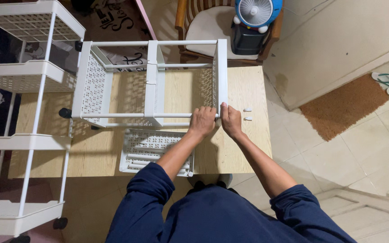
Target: The person assembles a white plastic storage cart by inserting horizontal rods into the frame and attaching perforated shelves. They repeatedly adjust the rods and align the shelves on a wooden table in a home setting.
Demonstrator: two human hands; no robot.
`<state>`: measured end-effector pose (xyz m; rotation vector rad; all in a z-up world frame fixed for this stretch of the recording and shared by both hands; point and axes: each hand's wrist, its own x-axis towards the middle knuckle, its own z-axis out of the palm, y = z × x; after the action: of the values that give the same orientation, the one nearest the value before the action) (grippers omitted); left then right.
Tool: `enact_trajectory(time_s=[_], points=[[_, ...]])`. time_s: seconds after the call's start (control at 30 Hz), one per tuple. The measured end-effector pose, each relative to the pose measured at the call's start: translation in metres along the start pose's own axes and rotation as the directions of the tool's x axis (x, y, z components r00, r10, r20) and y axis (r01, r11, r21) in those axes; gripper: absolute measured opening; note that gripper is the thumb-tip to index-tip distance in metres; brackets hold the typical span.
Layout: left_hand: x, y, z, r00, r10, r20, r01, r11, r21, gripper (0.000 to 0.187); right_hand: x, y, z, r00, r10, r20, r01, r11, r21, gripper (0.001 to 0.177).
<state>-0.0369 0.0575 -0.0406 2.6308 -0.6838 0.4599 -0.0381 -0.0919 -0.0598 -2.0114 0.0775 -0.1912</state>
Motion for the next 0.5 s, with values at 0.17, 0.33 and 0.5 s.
enact_trajectory(time_s=[0.17, 0.33, 0.5], points=[[-0.009, -0.002, 0.009, 0.999, 0.022, -0.041, -0.021, 1.000, 0.023, 0.006, -0.003, -0.004, 0.001, 1.000, 0.018, -0.019, -0.018, 1.000, -0.017, 0.054], [0.009, -0.010, 0.010, 0.941, -0.116, 0.319, 0.126, 0.992, -0.009, 0.010, -0.004, -0.001, -0.001, 0.999, -0.044, -0.007, 0.043, 0.999, -0.005, 0.052], [0.026, -0.008, 0.000, 0.803, -0.182, 0.567, 0.185, 0.981, 0.052, 0.012, -0.001, 0.004, -0.002, 0.998, -0.066, 0.011, 0.066, 0.998, -0.023, 0.051]])
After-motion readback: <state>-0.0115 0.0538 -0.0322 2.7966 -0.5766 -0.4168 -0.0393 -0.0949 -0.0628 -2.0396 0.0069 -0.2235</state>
